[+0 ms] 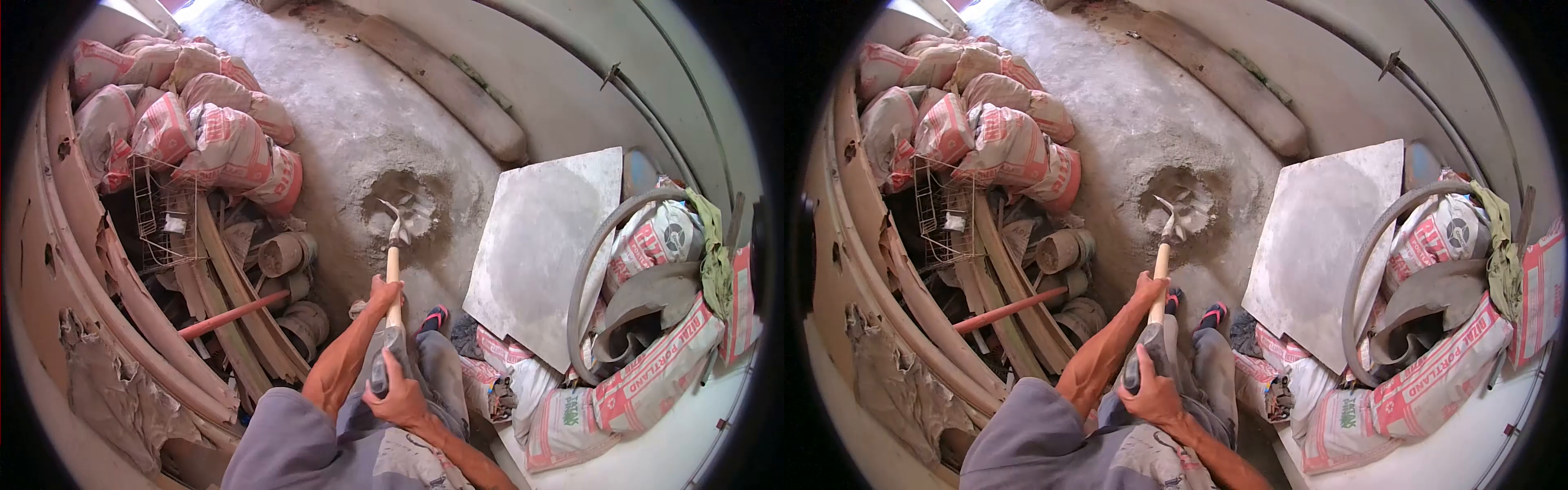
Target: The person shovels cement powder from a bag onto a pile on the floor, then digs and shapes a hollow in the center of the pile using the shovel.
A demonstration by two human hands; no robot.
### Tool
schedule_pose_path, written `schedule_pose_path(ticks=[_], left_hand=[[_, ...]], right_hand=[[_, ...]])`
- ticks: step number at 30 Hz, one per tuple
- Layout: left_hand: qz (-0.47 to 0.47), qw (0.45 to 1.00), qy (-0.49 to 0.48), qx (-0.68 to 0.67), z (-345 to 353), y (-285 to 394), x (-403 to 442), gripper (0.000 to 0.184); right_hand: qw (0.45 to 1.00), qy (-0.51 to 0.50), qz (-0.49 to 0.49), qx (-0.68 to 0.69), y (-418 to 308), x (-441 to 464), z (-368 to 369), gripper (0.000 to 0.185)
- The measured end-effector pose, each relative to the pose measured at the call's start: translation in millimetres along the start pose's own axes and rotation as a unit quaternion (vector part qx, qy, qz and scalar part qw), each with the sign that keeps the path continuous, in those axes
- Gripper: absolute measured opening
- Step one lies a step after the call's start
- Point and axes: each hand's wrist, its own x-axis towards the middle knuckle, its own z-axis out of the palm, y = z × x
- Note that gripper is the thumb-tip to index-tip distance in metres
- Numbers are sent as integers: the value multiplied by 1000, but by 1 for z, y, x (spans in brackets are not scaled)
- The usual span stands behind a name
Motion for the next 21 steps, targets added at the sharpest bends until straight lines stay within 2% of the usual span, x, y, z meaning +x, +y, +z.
schedule_pose_path(ticks=[2,4,5,6,8,9,10,12,15,16,18,21], left_hand=[[33,997,-7,62,0,-1,26,59],[84,987,-14,133,3,-9,62,53],[81,990,-32,114,5,10,55,51],[75,991,-51,96,7,39,31,49],[82,990,-74,87,14,60,28,45],[95,988,-79,94,19,63,37,43],[98,986,-126,50,20,89,11,41],[78,985,-154,-23,36,96,21,39],[24,976,-167,-141,60,104,52,26],[-1,978,-146,-146,62,111,59,23],[-7,984,-122,-129,55,114,78,24],[28,979,-111,-171,35,111,78,25]], right_hand=[[992,109,-30,55,-9,12,-14,67],[983,181,-42,14,-22,25,-37,59],[975,218,-51,-5,-24,32,-44,56],[972,219,18,86,-21,33,-44,54],[928,213,158,263,-17,34,-42,49],[913,220,168,301,-22,38,-44,48],[896,227,178,337,-34,47,-51,46],[863,239,176,408,-35,64,-55,46],[882,238,167,372,-13,102,-50,46],[914,218,139,312,1,114,-43,49],[963,175,78,191,22,137,-28,56],[987,104,1,126,13,147,-26,60]])
